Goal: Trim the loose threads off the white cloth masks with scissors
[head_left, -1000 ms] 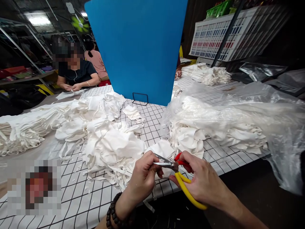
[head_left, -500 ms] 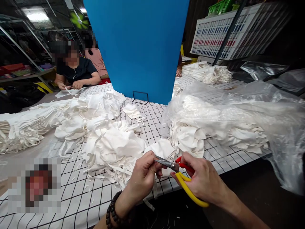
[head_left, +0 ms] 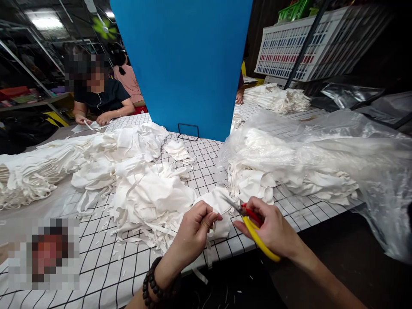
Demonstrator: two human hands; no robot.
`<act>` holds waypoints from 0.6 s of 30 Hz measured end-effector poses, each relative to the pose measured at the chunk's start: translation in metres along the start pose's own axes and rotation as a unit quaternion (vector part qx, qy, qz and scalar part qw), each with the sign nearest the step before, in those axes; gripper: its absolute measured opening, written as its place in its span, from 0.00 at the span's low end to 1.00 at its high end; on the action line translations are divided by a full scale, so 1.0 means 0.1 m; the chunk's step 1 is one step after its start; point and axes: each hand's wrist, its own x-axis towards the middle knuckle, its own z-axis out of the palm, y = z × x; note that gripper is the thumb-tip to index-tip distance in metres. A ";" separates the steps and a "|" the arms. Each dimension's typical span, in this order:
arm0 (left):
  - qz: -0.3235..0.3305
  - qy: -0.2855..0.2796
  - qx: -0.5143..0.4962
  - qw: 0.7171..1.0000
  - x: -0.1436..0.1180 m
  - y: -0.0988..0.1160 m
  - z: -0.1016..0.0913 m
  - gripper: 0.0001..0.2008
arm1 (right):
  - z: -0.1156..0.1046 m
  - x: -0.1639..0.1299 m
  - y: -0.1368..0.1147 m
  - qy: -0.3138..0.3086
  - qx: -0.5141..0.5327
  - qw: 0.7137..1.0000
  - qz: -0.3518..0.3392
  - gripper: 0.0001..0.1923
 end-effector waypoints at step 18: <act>-0.054 0.237 0.481 0.843 0.56 0.02 -1.44 0.17 | 0.04 0.13 0.51 -0.002 0.007 0.986 0.166 0.08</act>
